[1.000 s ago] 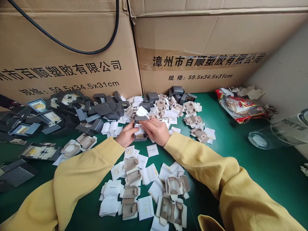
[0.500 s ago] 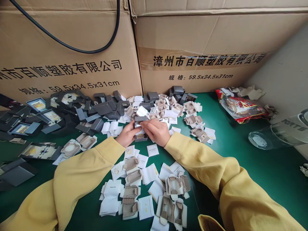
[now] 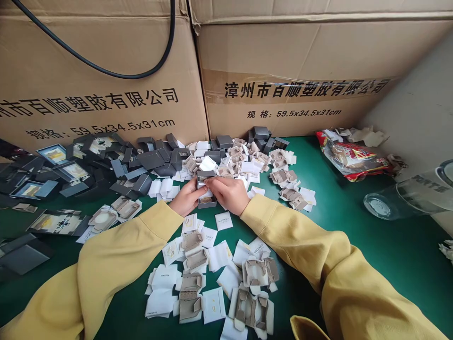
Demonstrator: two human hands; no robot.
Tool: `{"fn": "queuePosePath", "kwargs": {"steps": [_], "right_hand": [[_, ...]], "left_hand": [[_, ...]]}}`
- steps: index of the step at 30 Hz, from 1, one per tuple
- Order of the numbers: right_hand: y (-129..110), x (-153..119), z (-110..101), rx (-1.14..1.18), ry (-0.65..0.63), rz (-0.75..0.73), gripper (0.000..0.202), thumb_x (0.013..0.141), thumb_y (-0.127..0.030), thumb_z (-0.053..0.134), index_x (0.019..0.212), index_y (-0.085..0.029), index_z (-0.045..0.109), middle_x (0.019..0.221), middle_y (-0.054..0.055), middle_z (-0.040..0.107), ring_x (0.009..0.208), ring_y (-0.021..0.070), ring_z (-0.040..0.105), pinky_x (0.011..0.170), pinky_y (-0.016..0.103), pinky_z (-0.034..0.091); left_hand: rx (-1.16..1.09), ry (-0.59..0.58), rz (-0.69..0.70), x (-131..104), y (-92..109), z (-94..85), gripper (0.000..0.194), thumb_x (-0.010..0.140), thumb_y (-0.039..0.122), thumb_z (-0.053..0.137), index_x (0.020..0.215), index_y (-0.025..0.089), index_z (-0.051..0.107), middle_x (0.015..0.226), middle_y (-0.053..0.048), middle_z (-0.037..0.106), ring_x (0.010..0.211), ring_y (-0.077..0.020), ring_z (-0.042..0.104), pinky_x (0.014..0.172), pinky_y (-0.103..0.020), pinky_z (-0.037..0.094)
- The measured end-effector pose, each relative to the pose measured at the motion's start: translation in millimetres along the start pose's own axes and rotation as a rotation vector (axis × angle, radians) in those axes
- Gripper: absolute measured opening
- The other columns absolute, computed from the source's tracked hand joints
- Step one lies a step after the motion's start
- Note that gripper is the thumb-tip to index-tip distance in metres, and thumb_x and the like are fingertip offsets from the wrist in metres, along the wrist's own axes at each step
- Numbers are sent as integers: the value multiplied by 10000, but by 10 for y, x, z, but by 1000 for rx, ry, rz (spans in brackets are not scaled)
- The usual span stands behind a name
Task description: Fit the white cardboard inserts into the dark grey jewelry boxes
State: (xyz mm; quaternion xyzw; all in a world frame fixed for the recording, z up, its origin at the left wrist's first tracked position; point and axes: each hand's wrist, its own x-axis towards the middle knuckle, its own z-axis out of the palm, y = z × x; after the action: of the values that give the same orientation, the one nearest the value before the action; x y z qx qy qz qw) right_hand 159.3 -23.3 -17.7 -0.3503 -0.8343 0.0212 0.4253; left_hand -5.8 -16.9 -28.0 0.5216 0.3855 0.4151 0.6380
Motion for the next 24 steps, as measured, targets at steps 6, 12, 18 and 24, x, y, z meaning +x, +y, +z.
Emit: {"fn": "queuePosePath", "kwargs": {"steps": [6,12,18,24], "right_hand": [[20,14,-15,-61,45,-69,180,869,-188,483,949,-227,639,937,50,665,809,168,564,647,281,490],[23,22,-6,-84,134,-26,189,868,-233,481,922,-245,662,833,78,569,790,187,519,591,298,462],[-16,30,2,48,162,56,132,864,-207,478,953,-207,576,831,65,559,758,161,558,637,279,488],[-37,35,-12,70,187,120,169,819,-203,515,988,-204,523,885,64,547,745,158,559,611,274,490]], "left_hand": [[-1,-8,12,-21,4,2,414,756,342,602,1132,194,509,1122,-52,582,1095,-234,498,943,-361,381],[29,-3,-5,-26,0,13,396,771,379,580,1119,197,530,1098,-53,590,1050,-228,520,919,-359,397],[139,-2,32,-46,37,31,424,795,407,538,1151,177,518,1082,-64,598,1037,-237,517,924,-357,382],[289,-13,93,-88,92,46,395,816,425,494,1112,165,529,1060,-64,592,1003,-236,517,912,-346,379]]}}
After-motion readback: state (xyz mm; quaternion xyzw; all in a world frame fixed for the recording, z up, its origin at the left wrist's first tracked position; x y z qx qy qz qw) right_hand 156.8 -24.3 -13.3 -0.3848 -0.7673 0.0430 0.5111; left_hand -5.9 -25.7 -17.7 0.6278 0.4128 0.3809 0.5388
